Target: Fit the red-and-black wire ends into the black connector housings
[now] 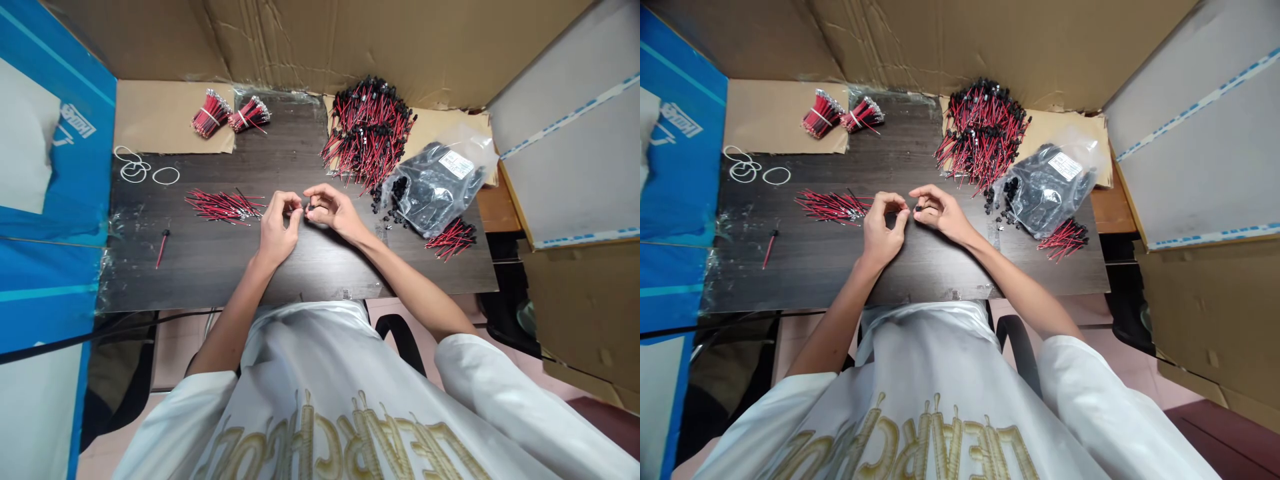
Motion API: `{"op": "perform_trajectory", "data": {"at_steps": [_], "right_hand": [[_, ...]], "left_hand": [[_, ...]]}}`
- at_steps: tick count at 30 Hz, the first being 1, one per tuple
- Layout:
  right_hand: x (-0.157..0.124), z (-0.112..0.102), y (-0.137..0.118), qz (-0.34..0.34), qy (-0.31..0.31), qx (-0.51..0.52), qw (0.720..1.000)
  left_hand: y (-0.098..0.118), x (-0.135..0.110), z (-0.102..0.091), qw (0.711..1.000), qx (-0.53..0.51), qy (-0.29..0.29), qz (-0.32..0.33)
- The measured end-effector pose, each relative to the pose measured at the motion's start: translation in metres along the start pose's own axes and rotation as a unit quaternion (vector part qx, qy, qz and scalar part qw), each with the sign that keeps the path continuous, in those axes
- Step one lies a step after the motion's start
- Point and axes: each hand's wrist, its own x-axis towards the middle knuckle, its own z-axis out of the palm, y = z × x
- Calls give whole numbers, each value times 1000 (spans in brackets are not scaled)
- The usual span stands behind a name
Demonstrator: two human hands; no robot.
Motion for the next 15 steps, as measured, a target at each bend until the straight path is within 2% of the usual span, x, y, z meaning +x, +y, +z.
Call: {"op": "perform_trajectory", "data": {"at_steps": [5,15], "right_hand": [[0,1,1,5,-11,-9,1000],[1,1,1,3,7,19,1000]], "left_hand": [[3,0,-1,1000,4,-14,-3],[2,-1,0,999,8,-28,-14]]}}
